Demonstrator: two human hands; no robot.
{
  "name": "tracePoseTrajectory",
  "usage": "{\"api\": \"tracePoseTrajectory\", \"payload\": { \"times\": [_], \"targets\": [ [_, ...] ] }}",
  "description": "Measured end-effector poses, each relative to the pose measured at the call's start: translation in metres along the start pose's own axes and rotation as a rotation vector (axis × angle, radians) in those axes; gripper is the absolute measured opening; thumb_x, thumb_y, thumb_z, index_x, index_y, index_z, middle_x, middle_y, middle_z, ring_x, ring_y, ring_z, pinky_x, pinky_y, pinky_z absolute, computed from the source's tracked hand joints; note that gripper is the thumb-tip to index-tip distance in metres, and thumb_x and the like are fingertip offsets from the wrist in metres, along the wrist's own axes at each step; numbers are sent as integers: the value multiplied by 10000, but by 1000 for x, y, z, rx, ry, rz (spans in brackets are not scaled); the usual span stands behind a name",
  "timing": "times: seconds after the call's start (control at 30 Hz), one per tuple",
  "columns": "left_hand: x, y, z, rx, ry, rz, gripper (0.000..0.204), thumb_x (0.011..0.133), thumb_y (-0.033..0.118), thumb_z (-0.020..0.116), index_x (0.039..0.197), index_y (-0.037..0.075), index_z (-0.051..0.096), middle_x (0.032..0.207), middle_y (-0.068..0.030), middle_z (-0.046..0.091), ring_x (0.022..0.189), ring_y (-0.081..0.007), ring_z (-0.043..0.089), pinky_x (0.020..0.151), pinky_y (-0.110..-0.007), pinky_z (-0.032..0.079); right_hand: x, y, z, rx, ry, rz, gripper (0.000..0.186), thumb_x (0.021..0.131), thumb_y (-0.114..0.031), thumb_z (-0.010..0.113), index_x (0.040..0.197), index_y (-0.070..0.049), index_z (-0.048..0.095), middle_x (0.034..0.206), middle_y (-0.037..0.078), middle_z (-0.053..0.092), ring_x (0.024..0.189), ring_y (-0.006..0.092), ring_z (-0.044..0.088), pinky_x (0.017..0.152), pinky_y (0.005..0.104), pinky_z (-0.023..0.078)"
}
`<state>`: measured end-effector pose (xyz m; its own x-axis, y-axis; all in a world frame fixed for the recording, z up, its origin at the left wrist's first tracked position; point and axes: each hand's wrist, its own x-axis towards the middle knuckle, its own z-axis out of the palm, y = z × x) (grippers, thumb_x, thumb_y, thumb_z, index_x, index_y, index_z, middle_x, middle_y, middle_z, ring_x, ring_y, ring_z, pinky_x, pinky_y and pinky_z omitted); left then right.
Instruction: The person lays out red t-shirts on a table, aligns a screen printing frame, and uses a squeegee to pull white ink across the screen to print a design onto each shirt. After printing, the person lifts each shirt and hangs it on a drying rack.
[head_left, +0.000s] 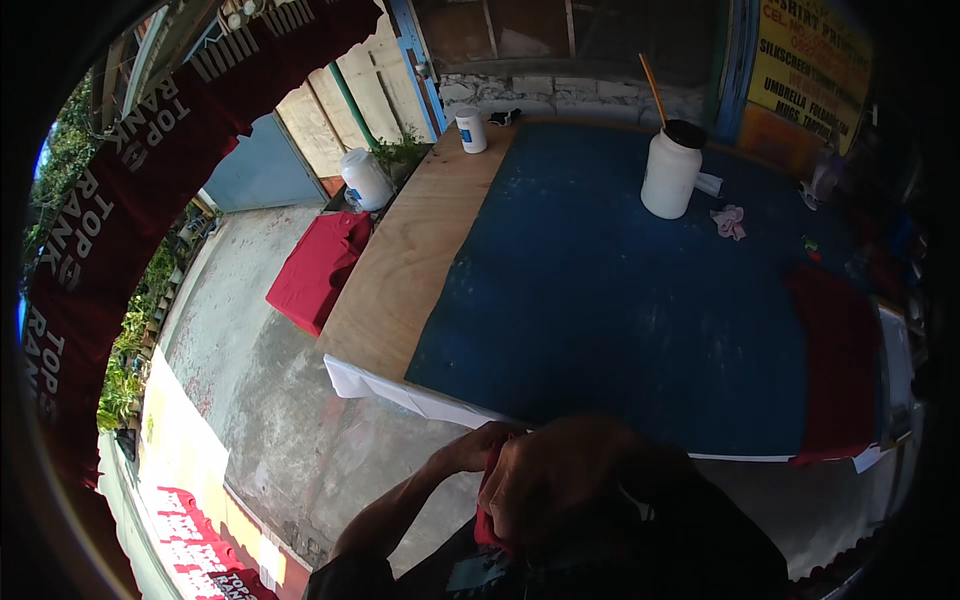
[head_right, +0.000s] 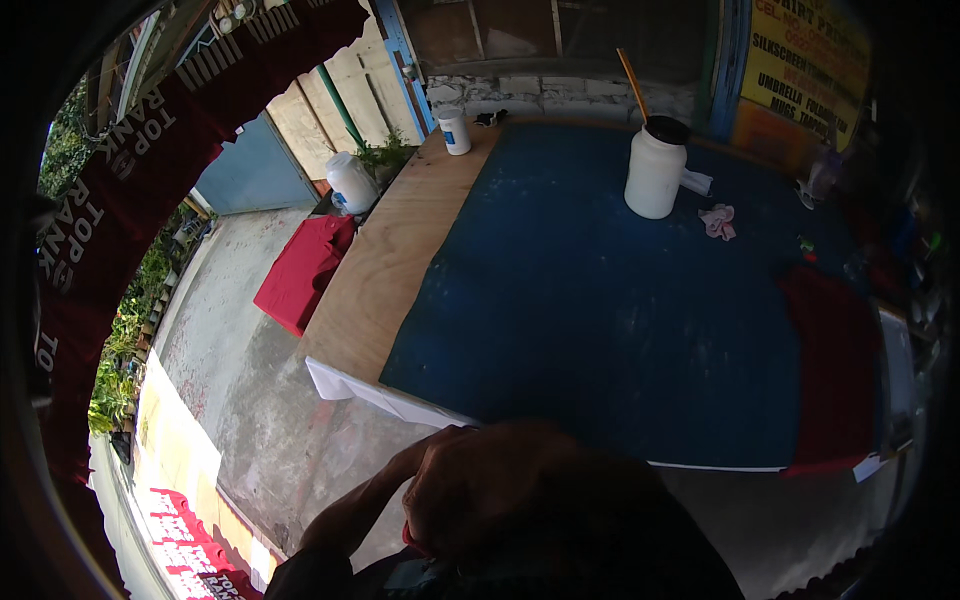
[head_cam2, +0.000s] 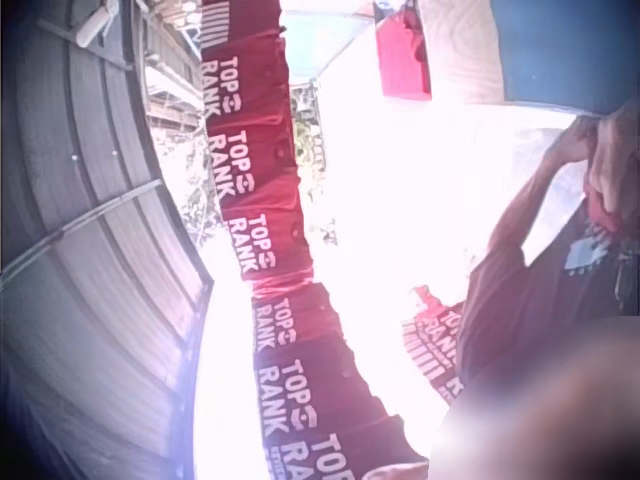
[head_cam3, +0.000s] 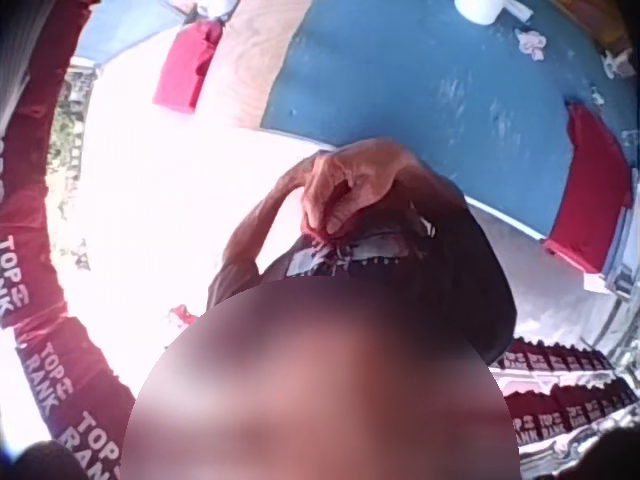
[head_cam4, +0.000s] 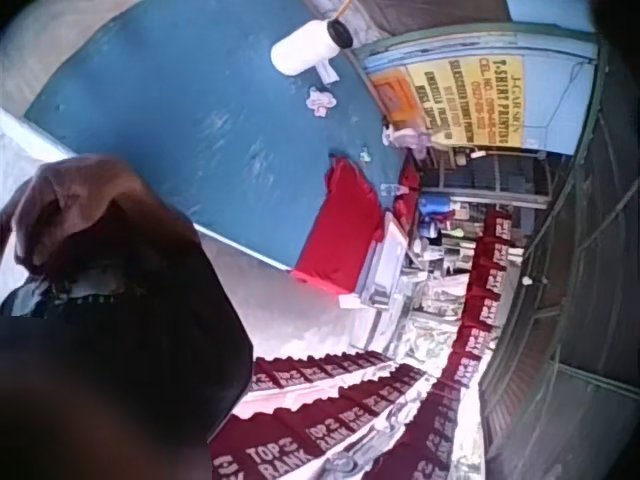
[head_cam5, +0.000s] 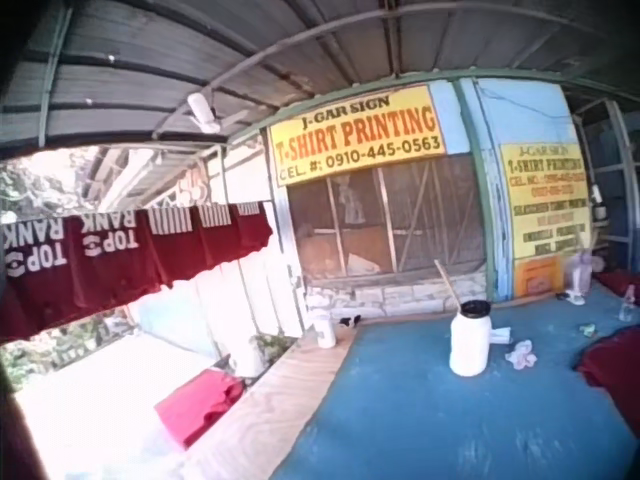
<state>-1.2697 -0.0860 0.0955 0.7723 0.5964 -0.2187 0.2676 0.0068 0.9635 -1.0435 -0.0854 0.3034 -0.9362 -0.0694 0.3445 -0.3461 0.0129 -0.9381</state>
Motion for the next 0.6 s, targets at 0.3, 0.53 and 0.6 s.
{"api": "tracePoseTrajectory", "payload": {
  "times": [0.3, 0.53, 0.6],
  "targets": [
    [-160, 105, -153, -183, 684, 350, 139, 867, 106, 600, 956, 24, 668, 902, 5, 698, 824, -57, 582, 781, -230, 441, -32, -14, -19, 5, 891, -298, 168, 991, 6, 748, 1155, -28, 756, 1037, 36, 716, 979, 102, 636, 835, 292, 523],
    [-29, 176, -271, 766, 1155, 450, 184, 1027, 138, 719, 1145, 27, 630, 826, -159, 725, 700, -222, 662, 672, -387, 526, -58, -13, -147, -910, 1543, 369, 216, 1048, -237, 727, 1136, -41, 755, 973, 51, 757, 829, 156, 681, 813, 343, 549],
    [15, 151, -291, 982, 1089, 420, 165, 1012, 187, 706, 1011, 25, 674, 866, -219, 739, 799, -420, 731, 691, -509, 546, -70, 18, -178, -1124, 1569, 665, 245, 1039, -261, 729, 1119, -30, 748, 970, 106, 766, 807, 210, 697, 799, 384, 553]
  ]
}}
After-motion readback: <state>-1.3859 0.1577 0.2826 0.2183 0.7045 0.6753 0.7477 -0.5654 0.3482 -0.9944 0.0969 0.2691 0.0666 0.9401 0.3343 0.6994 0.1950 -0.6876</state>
